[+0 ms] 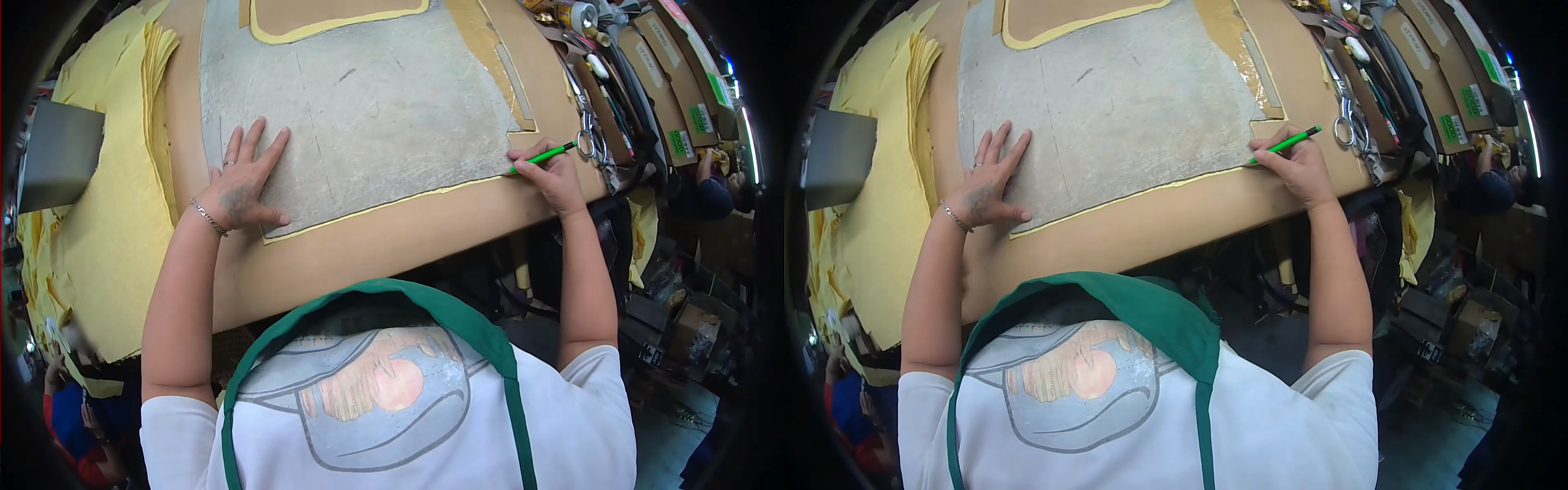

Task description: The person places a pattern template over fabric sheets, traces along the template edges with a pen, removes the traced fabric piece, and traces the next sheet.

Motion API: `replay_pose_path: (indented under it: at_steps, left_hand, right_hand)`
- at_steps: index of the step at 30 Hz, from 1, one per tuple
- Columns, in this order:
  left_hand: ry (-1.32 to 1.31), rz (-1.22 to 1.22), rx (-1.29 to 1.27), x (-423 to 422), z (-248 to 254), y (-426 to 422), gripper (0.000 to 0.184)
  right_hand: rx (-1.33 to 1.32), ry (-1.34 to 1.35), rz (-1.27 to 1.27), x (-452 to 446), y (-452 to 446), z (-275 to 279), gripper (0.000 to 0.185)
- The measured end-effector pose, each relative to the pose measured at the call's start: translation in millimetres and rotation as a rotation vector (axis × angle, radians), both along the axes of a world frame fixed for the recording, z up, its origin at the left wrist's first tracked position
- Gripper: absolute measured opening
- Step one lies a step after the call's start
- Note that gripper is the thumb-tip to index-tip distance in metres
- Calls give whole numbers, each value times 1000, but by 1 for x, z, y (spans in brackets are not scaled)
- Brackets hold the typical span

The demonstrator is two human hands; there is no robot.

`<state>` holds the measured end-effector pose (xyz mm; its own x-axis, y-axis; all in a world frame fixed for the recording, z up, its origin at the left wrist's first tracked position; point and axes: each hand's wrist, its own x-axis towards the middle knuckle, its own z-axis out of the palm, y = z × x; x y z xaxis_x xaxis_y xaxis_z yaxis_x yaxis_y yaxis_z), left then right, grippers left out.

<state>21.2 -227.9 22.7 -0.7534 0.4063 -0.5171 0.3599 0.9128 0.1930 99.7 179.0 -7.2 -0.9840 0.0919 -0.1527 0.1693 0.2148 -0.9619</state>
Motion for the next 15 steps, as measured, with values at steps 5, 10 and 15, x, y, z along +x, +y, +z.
replay_pose_path:
  at_steps: [5,10,15]
  left_hand:
    - [-5,-24,-29,-4,0,-4,117]
    - [41,87,374,-16,-8,-38,90]
    - [331,104,308,-50,-4,-89,77]
  right_hand:
    - [60,69,-237,-1,13,2,18]
    - [-256,46,-148,-19,-96,-9,8]
    - [-182,133,304,-33,-239,-13,11]
